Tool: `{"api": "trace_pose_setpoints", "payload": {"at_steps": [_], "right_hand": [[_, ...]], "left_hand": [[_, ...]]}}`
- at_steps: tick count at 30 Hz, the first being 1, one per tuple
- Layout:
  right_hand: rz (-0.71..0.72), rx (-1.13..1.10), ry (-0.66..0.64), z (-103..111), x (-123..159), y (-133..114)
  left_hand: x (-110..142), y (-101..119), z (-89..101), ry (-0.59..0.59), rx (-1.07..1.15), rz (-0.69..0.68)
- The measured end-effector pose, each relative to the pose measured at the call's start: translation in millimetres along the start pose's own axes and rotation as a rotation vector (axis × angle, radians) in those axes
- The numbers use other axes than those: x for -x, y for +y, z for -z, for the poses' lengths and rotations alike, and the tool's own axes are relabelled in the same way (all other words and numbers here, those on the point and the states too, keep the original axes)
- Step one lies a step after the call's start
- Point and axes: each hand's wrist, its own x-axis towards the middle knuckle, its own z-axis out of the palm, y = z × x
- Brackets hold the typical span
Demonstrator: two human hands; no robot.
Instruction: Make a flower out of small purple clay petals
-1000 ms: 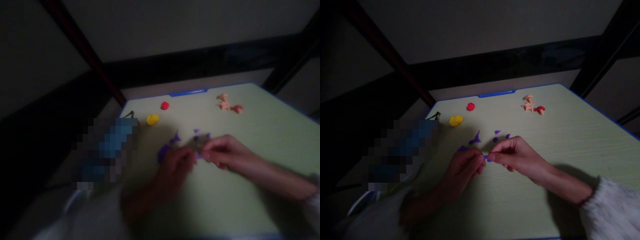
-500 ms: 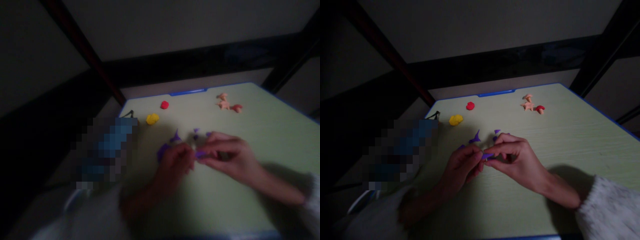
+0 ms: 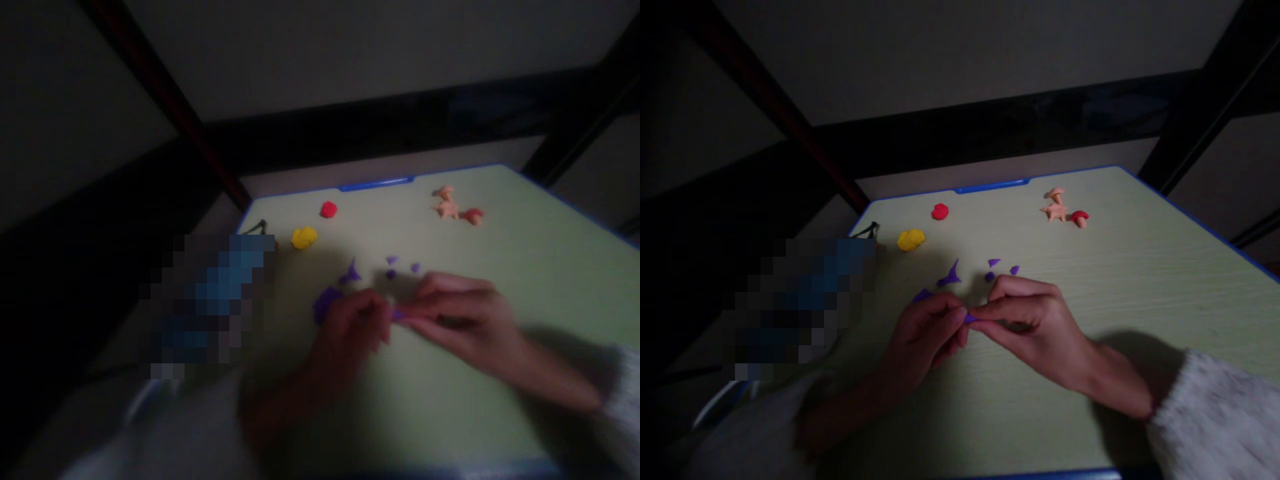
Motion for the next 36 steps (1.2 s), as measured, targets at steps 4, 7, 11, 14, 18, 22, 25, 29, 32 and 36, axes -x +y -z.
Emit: {"api": "trace_pose_setpoints", "payload": {"at_steps": [4,7,11,14,18,22,25,29,32,36], "right_hand": [[0.013,0.016,0.013,0.0,-0.1,0.1],[-0.016,0.038,0.050,-0.6,0.3,1.0],[-0.015,0.060,0.073,0.0,0.4,1.0],[0.003,0.066,0.059,1.7,0.2,-0.1],[0.012,0.068,0.043,3.6,0.0,-1.6],[0.034,0.082,0.047,3.7,-0.2,-2.0],[0.045,0.091,0.043,3.4,-0.3,-1.5],[0.017,0.105,0.041,3.0,0.3,0.6],[0.017,0.117,0.043,3.3,0.7,2.6],[0.038,0.137,0.029,4.7,-0.3,3.3]], "left_hand": [[1.0,-1.7,1.0,0.009,0.009,-0.023],[1.2,-1.6,1.9,0.040,0.017,-0.045],[2.0,-1.8,3.2,0.050,0.011,-0.052],[3.2,-1.7,3.3,0.044,0.005,-0.024],[3.1,0.9,2.2,0.066,0.008,0.005],[2.0,3.2,1.0,0.073,0.006,0.019],[1.8,2.6,0.7,0.079,0.005,0.014],[1.3,0.4,1.4,0.079,-0.009,0.002],[0.8,0.9,1.9,0.088,-0.034,-0.009],[1.2,3.0,1.9,0.106,-0.092,-0.036]]}}
